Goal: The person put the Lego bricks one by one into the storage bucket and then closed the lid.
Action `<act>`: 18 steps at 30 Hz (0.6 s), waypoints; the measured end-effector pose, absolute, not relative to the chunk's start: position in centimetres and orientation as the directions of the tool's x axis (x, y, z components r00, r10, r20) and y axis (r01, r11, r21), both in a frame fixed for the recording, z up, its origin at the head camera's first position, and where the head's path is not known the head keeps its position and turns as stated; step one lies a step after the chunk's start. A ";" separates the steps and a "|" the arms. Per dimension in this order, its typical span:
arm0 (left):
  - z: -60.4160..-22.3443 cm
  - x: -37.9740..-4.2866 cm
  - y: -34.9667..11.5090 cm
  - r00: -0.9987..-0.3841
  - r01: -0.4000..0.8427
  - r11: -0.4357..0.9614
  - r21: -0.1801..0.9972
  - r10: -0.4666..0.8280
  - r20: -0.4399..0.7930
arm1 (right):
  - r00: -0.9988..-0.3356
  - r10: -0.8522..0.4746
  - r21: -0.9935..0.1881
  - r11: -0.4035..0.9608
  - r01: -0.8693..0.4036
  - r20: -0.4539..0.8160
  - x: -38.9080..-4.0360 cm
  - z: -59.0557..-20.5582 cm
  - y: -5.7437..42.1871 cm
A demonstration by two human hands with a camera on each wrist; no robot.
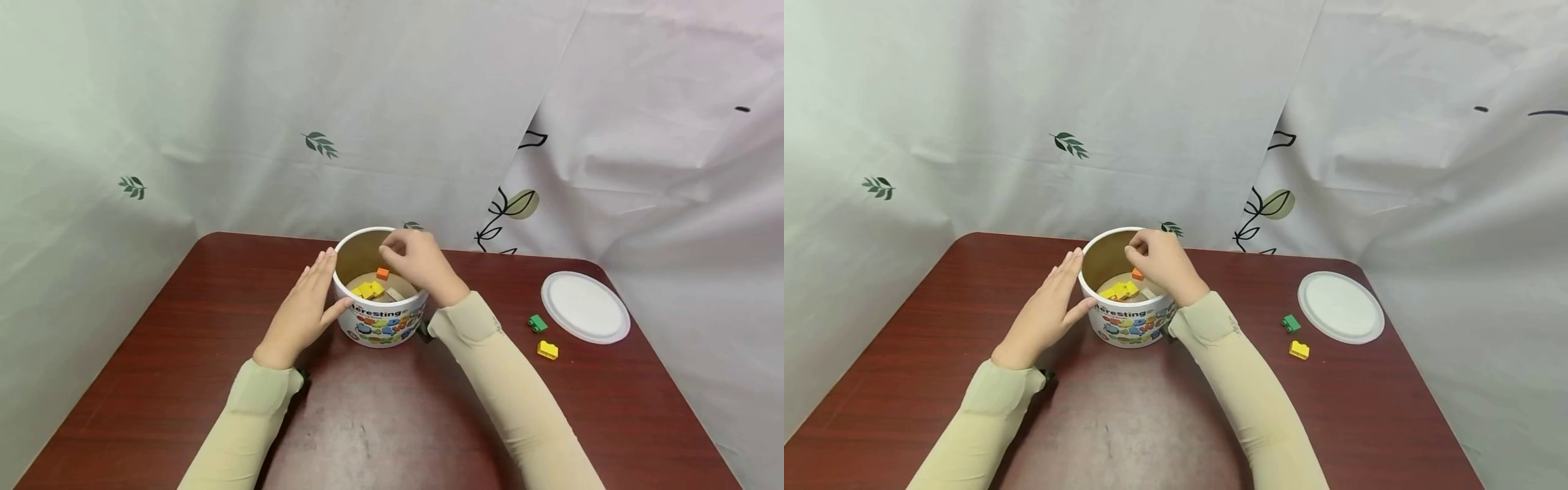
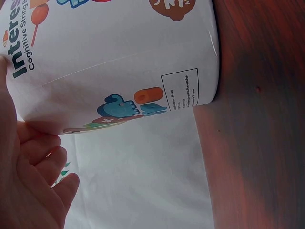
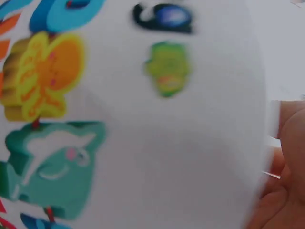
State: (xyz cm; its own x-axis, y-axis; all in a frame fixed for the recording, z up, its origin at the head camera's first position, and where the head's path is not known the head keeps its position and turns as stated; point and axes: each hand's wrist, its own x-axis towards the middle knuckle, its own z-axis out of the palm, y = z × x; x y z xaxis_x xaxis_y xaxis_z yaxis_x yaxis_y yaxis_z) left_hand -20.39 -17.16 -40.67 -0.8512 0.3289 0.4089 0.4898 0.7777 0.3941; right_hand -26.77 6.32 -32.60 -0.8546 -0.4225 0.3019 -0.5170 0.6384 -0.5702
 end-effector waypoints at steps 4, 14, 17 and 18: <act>-40.7 -20.3 -17.1 -0.854 0.486 0.778 0.398 0.325 0.406 | -0.844 -0.401 -0.586 0.607 -0.537 0.357 -25.3 -32.1 7.7; -40.8 -20.5 -17.2 -0.843 0.497 0.777 0.387 0.326 0.427 | -0.793 -0.360 -0.507 0.623 -0.596 0.491 -22.7 -33.1 12.5; -40.7 -20.4 -17.2 -0.846 0.493 0.777 0.391 0.323 0.424 | -0.793 -0.369 -0.476 0.649 -0.593 0.484 -22.1 -33.6 13.8; -40.8 -20.4 -17.2 -0.847 0.491 0.778 0.391 0.322 0.424 | -0.793 -0.376 -0.466 0.657 -0.593 0.480 -21.9 -33.8 14.2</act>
State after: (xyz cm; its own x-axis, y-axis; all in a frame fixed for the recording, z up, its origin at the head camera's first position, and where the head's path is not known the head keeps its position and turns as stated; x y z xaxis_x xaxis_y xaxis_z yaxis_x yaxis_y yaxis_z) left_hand -20.43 -17.23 -40.76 -0.8466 0.3219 0.4238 0.4915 0.7784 0.3907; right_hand -21.94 14.20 -33.83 -0.7929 -0.3756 0.4798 -0.5930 0.6567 -0.4660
